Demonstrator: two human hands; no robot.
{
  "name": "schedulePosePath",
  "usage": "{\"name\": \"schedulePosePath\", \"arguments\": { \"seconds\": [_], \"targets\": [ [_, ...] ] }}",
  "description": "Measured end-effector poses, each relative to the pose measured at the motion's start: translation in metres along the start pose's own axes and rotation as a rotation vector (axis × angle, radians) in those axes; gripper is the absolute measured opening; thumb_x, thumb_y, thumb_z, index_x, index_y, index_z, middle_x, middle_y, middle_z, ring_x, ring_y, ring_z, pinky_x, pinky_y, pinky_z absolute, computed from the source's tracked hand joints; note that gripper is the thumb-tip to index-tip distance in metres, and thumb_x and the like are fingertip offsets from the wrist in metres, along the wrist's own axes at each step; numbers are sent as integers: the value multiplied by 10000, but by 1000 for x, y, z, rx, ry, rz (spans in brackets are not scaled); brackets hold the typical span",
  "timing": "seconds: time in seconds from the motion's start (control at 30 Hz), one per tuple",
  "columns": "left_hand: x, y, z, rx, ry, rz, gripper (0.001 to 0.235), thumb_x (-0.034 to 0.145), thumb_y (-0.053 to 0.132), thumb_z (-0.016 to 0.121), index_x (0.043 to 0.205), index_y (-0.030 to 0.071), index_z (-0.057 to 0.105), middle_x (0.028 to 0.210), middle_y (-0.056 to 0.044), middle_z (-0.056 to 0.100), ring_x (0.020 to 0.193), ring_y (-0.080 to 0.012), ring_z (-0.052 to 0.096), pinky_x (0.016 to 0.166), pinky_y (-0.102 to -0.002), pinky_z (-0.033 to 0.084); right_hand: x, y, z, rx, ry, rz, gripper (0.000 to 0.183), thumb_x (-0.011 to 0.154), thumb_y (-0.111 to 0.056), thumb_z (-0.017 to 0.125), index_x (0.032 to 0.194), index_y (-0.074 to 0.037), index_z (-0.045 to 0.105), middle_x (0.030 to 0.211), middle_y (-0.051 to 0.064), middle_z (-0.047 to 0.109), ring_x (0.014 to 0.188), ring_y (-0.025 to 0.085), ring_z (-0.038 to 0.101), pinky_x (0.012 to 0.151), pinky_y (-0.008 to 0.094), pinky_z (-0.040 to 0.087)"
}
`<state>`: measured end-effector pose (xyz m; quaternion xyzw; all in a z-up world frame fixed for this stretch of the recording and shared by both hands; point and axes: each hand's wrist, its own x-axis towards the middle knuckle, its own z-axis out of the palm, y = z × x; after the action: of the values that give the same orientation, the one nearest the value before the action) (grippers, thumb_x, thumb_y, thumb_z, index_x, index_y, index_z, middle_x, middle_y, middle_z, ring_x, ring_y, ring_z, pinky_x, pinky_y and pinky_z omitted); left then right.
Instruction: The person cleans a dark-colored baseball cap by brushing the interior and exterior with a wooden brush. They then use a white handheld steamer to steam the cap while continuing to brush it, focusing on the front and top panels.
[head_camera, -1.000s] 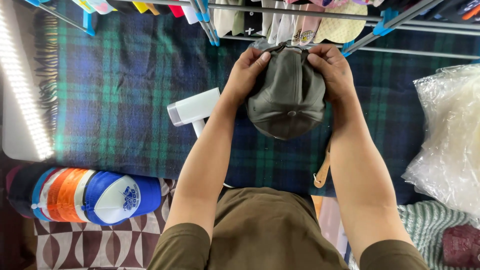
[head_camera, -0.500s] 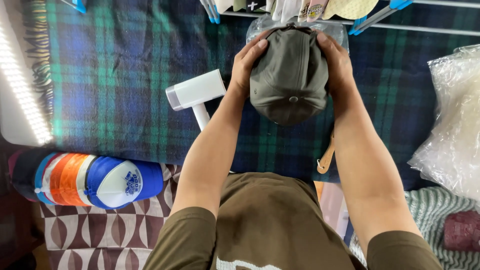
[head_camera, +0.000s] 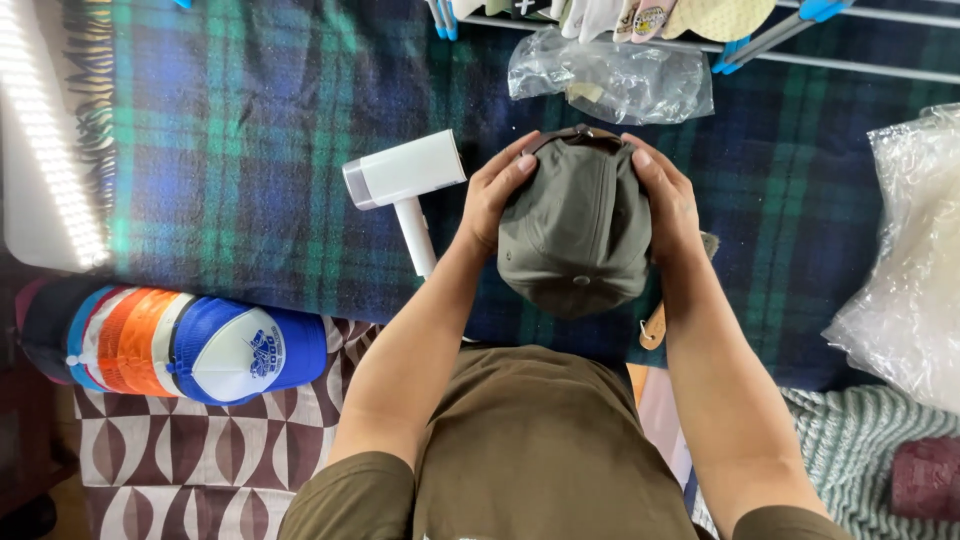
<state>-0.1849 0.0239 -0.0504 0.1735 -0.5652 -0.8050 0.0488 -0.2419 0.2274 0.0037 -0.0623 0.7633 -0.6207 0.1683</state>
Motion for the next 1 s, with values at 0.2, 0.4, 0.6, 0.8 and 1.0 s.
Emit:
{"name": "schedulePosePath", "arguments": {
  "seconds": [0.2,0.4,0.6,0.8,1.0],
  "targets": [
    [4,5,-10,98,-28,67,443,941,396,763,1329,186,726,1331,-142,691,1291,-270,614,1135,-414,445,4,21,-7,18,46,-118,401,1104,-367,557,1368,-86,669,1359,183,649,1307,283,586,1152,465,419],
    [30,2,-5,41,-92,102,327,976,211,759,1292,129,731,1207,-81,747,1190,-175,656,1104,-404,481,35,50,-16,204,27,-58,270,1071,-228,627,1263,-43,669,1242,98,690,1117,130,637,1042,317,500],
    [51,-18,-29,148,-97,100,285,1032,153,592,1268,108,746,1297,-122,716,1290,-241,613,1169,-430,418,65,57,-16,162,57,62,210,1017,-206,718,1194,-98,748,943,23,730,840,71,678,818,226,575],
    [36,15,-21,150,-209,81,348,1122,291,507,1364,121,690,1467,-148,588,1440,-298,459,1239,-480,307,27,-2,-10,50,-39,-128,425,1134,-238,378,1329,-6,677,1316,199,671,1310,261,595,1164,413,421],
    [48,-21,-33,143,-161,9,346,1108,300,516,1307,110,726,1416,-166,624,1404,-327,498,1227,-487,313,32,15,-7,-64,-88,-22,446,1130,-207,311,1421,-51,610,1404,205,611,1357,385,544,1225,526,324]
  ]
}}
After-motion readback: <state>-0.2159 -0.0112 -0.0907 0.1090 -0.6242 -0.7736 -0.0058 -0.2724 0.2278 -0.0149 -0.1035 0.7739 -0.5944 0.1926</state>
